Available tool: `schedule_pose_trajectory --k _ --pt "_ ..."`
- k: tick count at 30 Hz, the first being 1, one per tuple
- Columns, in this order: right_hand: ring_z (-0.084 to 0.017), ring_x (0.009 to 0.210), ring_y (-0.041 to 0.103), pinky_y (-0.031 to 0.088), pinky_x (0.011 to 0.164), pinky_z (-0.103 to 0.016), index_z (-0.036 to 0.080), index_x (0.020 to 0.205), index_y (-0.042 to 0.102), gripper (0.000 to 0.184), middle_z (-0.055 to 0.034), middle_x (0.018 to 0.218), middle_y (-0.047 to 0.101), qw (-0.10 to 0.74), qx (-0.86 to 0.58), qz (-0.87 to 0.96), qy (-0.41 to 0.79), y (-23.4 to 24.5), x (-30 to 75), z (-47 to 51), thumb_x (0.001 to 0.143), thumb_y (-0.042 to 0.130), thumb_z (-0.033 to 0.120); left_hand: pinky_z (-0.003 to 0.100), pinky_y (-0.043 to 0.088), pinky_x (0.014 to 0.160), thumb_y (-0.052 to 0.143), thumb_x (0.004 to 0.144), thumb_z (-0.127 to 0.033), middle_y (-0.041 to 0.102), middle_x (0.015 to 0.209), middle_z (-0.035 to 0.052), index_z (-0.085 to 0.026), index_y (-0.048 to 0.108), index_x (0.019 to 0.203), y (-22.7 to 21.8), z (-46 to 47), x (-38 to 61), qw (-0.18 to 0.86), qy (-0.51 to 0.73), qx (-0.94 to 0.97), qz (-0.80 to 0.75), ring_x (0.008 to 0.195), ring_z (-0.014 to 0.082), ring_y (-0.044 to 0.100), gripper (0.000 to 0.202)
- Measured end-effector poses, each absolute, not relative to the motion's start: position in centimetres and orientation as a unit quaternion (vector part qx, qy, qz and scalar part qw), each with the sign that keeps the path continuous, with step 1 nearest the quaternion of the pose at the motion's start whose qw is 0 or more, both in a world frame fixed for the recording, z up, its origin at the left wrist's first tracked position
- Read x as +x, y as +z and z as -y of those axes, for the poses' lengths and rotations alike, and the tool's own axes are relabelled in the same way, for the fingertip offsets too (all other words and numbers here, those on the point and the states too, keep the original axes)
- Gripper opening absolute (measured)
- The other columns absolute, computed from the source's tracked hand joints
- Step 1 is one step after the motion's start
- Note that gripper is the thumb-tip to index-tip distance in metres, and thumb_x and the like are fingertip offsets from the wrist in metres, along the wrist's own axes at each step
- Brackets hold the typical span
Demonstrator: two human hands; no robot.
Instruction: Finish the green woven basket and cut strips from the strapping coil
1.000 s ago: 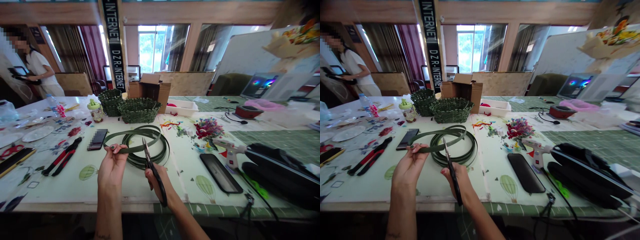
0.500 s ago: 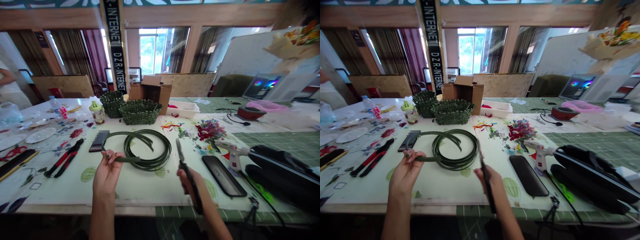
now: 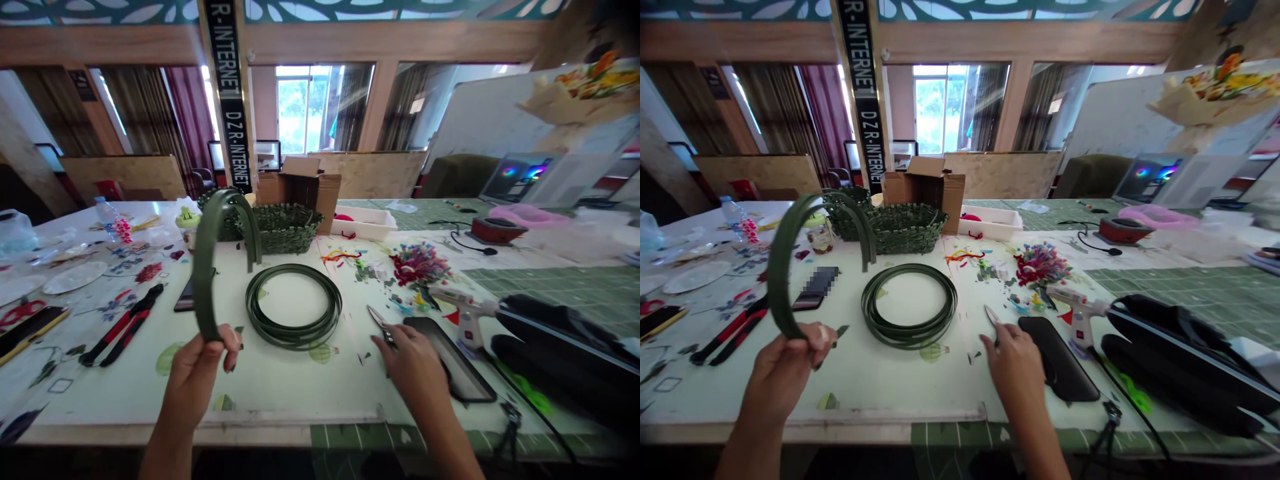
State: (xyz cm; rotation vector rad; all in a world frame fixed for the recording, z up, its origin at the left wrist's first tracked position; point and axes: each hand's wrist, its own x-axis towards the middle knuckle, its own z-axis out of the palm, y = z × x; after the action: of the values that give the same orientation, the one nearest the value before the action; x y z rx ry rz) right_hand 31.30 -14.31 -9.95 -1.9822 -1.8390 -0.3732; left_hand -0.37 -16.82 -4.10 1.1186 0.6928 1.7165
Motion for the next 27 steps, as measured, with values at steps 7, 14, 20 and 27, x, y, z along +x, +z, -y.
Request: schedule_pose_trajectory --k 7,14,20,27 --pt "-0.03 0.131 0.032 0.026 0.107 -0.051 0.011 0.137 0.036 0.074 -0.0186 0.138 0.041 0.238 -0.469 0.85 0.046 -10.0 23.0 12.3 0.074 0.069 0.03 0.026 0.034 0.081 0.073 0.062 -0.004 0.063 0.074 0.0047 -0.02 0.072 0.074 -6.3 16.2 0.1 0.286 0.582 0.602 -0.466 0.078 0.0194 0.052 0.02" --pt "-0.026 0.129 0.037 0.026 0.107 -0.051 0.019 0.131 0.042 0.048 -0.0154 0.136 0.045 0.405 -0.379 0.75 0.36 -8.1 20.3 13.0 0.086 0.053 0.034 0.029 0.034 0.073 0.073 0.068 -0.017 0.059 0.065 0.0028 -0.023 0.067 0.075 -8.2 16.1 -0.6 0.122 0.531 0.681 -0.489 0.068 0.0194 0.052 0.011" --pt "-0.004 0.044 0.047 0.043 0.045 -0.016 0.022 0.093 0.049 0.015 0.0082 0.058 0.05 0.64 -0.228 0.35 0.645 -5.7 17.1 13.6 0.083 0.058 0.028 0.03 0.036 0.061 0.058 0.082 -0.025 0.057 0.063 0.0031 -0.02 0.059 0.07 -8.7 16.0 4.1 -0.014 0.38 0.823 -0.422 0.062 0.0178 0.051 0.014" --pt "-0.003 0.034 0.012 0.012 0.03 -0.012 0.021 0.08 0.05 0.012 0.0127 0.046 0.024 0.684 -0.193 0.257 0.655 -4.3 22.3 11.2 0.073 0.059 0.019 0.041 0.04 0.092 0.05 0.085 -0.039 0.061 0.107 0.0115 -0.017 0.052 0.117 -9.8 11.2 -4.0 -0.097 0.424 0.697 -0.571 0.103 0.0253 0.055 0.039"
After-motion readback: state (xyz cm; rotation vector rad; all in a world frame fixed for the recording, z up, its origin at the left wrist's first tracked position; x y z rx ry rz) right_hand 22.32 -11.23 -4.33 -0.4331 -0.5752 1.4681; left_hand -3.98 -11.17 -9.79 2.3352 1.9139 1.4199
